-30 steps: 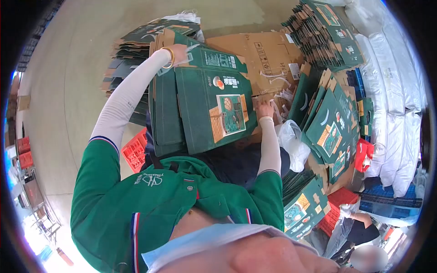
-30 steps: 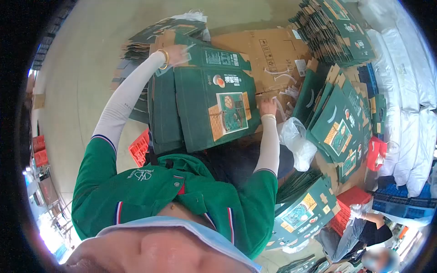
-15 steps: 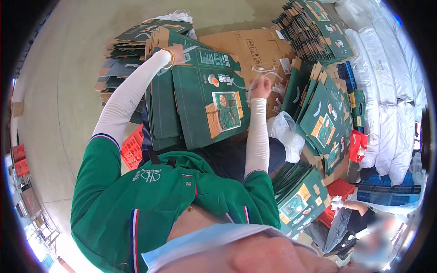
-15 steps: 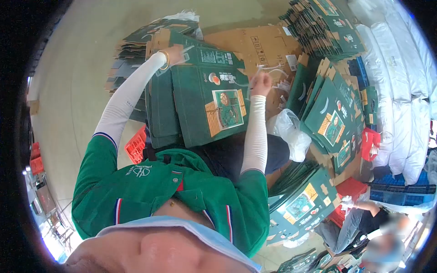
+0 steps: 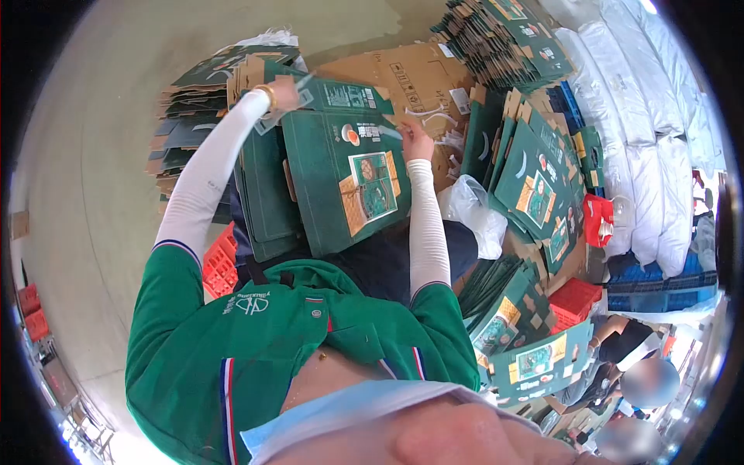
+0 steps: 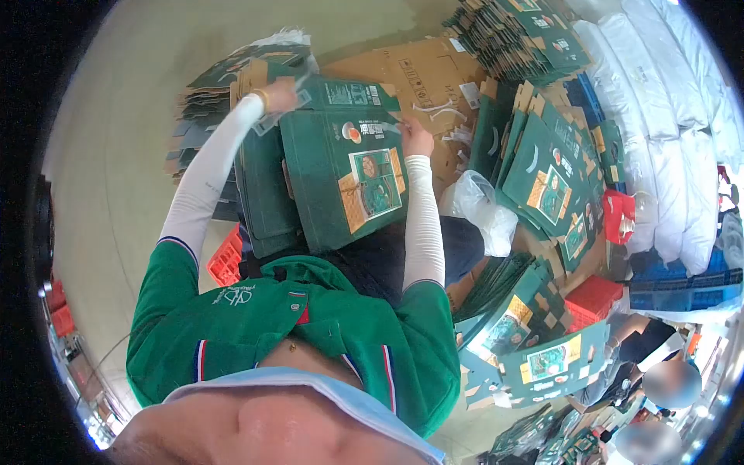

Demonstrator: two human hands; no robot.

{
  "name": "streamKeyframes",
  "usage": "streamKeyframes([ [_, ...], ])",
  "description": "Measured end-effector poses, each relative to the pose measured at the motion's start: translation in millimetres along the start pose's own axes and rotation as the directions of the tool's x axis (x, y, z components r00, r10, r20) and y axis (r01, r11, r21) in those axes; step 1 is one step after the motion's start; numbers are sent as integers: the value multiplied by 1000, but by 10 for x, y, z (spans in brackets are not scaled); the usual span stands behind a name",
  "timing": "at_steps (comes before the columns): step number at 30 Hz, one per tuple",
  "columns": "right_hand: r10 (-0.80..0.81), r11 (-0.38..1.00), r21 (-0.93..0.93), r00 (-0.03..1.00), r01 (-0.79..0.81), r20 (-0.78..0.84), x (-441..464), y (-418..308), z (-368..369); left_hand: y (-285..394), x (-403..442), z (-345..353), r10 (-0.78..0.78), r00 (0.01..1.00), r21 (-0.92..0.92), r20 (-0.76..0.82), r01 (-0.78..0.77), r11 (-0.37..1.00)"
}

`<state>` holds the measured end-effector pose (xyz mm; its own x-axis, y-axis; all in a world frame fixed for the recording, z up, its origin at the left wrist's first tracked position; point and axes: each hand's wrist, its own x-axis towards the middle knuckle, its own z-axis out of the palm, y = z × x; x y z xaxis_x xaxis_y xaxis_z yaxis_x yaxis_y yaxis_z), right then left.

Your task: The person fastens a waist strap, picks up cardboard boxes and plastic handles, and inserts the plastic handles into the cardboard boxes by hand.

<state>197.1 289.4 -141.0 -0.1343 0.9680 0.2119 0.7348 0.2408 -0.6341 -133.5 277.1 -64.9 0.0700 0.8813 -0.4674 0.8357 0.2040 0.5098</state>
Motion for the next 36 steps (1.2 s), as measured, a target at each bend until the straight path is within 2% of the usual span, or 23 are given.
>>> streamKeyframes([
  [2, -59, 980, 187, 998, 62, -24, 19, -73, -30, 56, -146, -213, 54, 998, -346, 40, -37, 937],
  [3, -65, 979, 192, 998, 67, -19, 56, -134, 2, 43, -202, -260, 78, 996, -509, 49, -42, 860],
  [5, -52, 783, 622, 999, 31, 16, 120, -341, 81, 44, -206, -204, 77, 995, -464, 58, -41, 885],
  [6, -83, 724, 690, 994, 8, 75, 118, -473, 79, 174, -283, -123, 82, 997, -609, -3, -67, 790],
  [7, -49, 594, 793, 979, -132, 199, 31, -891, -185, 265, -336, -85, 81, 995, -733, -63, -101, 673],
  [9, -146, 597, 802, 985, 11, 95, 60, -1124, -134, 198, -263, 19, 149, 989, -805, 16, -76, 588],
  [11, -196, 631, 771, 979, 89, 47, 105, -1314, -150, 461, -467, 90, 117, 993, -926, -31, -72, 370],
  [13, -248, 662, 732, 969, 161, 11, 122, -1329, -166, 623, -585, 139, 115, 992, -931, -45, -83, 354],
  [15, -371, 716, 638, 929, 284, 3, 166, -1295, -210, 650, -596, 196, 86, 994, -988, -66, -77, 132],
  [16, -369, 718, 635, 929, 284, 2, 164, -1272, -216, 678, -605, 208, 89, 994, -988, -64, -76, 132],
  [17, -358, 673, 695, 934, 254, 6, 157, -1241, -215, 714, -607, 220, -19, 984, -844, -178, -143, 517],
  [18, -348, 624, 750, 937, 221, 13, 147, -1213, -211, 755, -615, 248, -73, 944, -560, -322, -128, 819],
  [19, -346, 628, 748, 938, 218, 17, 136, -1184, -187, 812, -649, 327, -73, 945, -564, -319, -127, 816],
  [21, -281, 579, 806, 958, 124, 54, 128, -1129, -141, 958, -776, 569, 138, 777, -36, -614, -203, 979],
  [23, -251, 533, 843, 965, 71, 78, 116, -1100, -185, 980, -847, 735, 163, 774, -198, -612, -349, 916],
  [25, -215, 482, 876, 971, 12, 105, 62, -1091, -226, 864, -841, 812, 188, 852, -358, -489, -393, 847],
  [27, -235, 550, 806, 966, 220, -103, -6, -1103, -266, 893, -866, 856, 206, 860, -318, -467, -381, 868],
  [28, -315, 685, 638, 933, 352, -176, -72, -1108, -338, 944, -905, 846, 220, 861, -279, -458, -374, 884],
  [29, -309, 692, 634, 935, 346, -173, -152, -1145, -425, 970, -899, 828, 222, 864, -285, -451, -375, 882],
  [31, -383, 840, 274, 869, 469, -312, -340, -1227, -606, 1026, -872, 796, 296, 910, -321, -289, -384, 866],
  [33, -350, 851, 253, 856, 460, -380, -450, -1242, -732, 1162, -950, 792, 324, 916, -299, -236, -386, 873],
  [35, -503, 848, -88, 744, 522, -440, -569, -1200, -855, 1244, -991, 820, 355, 918, -272, -175, -392, 879],
  [36, -519, 845, -138, 732, 516, -442, -642, -1167, -881, 1277, -987, 835, 351, 907, -271, -231, -407, 872],
])
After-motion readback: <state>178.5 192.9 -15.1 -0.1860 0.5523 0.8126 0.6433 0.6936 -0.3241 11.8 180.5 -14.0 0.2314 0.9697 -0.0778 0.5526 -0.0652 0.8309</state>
